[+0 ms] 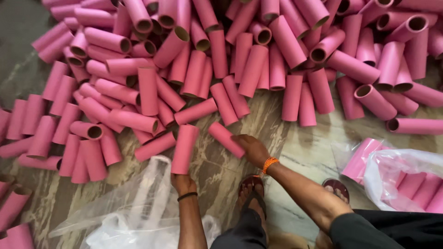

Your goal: The person gathers pink cylindrical tubes from a large pile on the floor and places them into a clear plastic bag. They repeatedly pick up handfuls of cylinders and arrange them inside the bag, continuing until the bag is full.

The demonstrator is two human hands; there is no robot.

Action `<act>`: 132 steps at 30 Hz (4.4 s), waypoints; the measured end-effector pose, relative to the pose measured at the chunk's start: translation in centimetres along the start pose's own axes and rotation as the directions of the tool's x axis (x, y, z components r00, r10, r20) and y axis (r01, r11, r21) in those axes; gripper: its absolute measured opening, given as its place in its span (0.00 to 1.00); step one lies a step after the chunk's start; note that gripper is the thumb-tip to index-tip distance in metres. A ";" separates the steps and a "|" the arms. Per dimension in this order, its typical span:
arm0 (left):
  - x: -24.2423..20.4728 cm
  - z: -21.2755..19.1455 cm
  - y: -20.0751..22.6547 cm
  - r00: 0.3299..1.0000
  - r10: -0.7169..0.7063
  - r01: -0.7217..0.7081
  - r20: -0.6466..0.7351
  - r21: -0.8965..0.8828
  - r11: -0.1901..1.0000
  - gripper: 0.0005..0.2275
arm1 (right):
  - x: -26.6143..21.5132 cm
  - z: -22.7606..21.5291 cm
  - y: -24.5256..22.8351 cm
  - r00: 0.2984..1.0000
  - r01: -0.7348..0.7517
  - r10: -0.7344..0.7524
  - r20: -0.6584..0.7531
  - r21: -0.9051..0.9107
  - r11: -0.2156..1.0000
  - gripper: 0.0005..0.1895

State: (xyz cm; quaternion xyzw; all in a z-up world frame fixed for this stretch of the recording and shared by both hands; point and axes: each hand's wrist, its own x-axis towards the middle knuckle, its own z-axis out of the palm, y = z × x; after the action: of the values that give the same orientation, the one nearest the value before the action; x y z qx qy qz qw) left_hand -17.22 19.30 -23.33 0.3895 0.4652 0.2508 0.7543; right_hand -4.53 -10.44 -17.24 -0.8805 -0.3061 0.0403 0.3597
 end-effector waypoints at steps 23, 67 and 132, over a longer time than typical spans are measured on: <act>-6.4 32.4 -8.0 0.534 -0.433 0.772 0.726 -0.210 0.600 0.17 | -11.9 -15.0 8.2 0.445 0.261 0.882 0.156 0.919 -0.295 0.27; -4.4 24.4 -9.0 0.857 -0.441 0.514 0.267 -0.389 0.764 0.09 | 8.6 -14.2 8.9 0.634 0.057 0.481 -0.605 0.657 0.752 0.33; -56.4 24.3 -24.9 0.037 -0.008 -0.957 0.999 0.038 0.289 0.16 | -46.9 -31.4 7.2 0.326 -0.864 0.230 -0.917 -0.191 0.465 0.12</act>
State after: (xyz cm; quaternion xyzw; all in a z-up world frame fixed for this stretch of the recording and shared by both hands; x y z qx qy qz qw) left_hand -19.95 -45.28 -8.85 0.8816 -0.2053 0.0367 0.4234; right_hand -29.69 -60.20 -5.83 -0.9052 0.2504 -0.3363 0.0697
